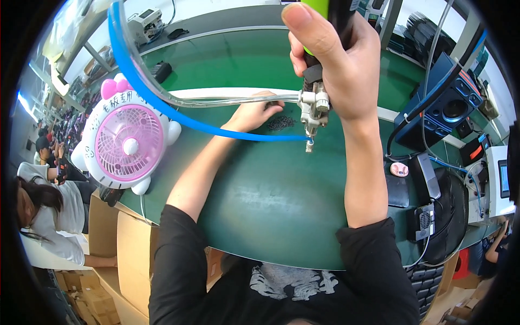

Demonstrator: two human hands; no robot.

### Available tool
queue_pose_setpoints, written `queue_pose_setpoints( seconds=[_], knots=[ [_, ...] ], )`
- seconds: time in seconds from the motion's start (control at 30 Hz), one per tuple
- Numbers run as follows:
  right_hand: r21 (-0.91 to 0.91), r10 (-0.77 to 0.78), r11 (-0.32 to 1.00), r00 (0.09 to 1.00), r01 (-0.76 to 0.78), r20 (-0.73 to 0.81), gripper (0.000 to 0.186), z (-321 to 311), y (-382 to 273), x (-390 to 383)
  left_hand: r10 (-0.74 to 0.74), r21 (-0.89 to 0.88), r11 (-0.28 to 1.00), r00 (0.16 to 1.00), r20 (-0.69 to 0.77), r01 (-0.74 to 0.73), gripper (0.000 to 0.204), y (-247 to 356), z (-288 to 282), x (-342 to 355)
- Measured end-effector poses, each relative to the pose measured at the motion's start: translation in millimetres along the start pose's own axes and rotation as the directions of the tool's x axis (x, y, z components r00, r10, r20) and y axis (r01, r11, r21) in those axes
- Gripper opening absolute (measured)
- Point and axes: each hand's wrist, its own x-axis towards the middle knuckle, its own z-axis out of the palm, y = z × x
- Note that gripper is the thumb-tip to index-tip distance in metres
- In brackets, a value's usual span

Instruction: Repairing or assembling electronic device components using an electric screwdriver.

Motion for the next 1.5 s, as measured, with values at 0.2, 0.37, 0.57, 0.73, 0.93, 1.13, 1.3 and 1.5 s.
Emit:
queue_pose_setpoints(
  seconds=[0.2, 0.37, 0.57, 0.73, 0.93, 1.13, 1.3, 1.5],
  knots=[
    [-0.146, -0.155, 0.977, 0.988, 0.153, -0.001, 0.035, -13.6, 21.5, 1.1, 0.102, 0.127, 0.985, 0.985, 0.140, -0.120, 0.014, 20.2, 0.6, 31.7],
    [0.035, 0.011, 0.999, 0.999, -0.010, -0.040, 0.025, 4.9, -3.5, -1.5, 0.097, 0.167, 0.972, 0.926, 0.365, -0.168, 0.013, -32.1, 27.3, 47.5],
    [-0.050, -0.079, 0.996, 0.997, 0.079, 0.012, 0.031, -12.7, -6.1, -0.6, 0.106, 0.023, 0.993, 0.961, 0.255, -0.115, 0.018, -16.3, 38.6, 47.2],
    [0.119, -0.003, 0.993, 0.999, -0.003, 0.051, 0.037, -4.2, -11.1, 1.9, -0.173, 0.035, 0.984, 0.880, 0.441, 0.176, 0.025, -88.5, 14.9, 31.6],
    [0.024, -0.038, 0.999, 0.997, 0.037, 0.061, 0.038, -17.8, -8.9, 0.5, 0.075, 0.118, 0.987, 0.960, 0.268, -0.110, 0.036, -44.5, 11.1, 12.7],
    [-0.001, 0.041, 0.999, 0.996, -0.041, 0.084, 0.037, -8.2, -16.9, 2.2, 0.053, 0.172, 0.983, 0.997, 0.062, -0.063, 0.031, -48.4, -15.1, 8.6],
    [-0.063, -0.049, 0.997, 0.999, 0.048, -0.018, 0.032, -8.8, -8.2, -0.4, 0.020, 0.087, 0.996, 0.981, -0.195, -0.003, 0.013, -43.0, -11.6, -0.7],
    [-0.183, -0.165, 0.973, 0.981, 0.144, -0.104, 0.034, -1.0, 27.2, -1.7, -0.245, -0.161, 0.967, 0.899, -0.362, 0.198, 0.024, -98.4, -4.1, -20.6]
  ],
)
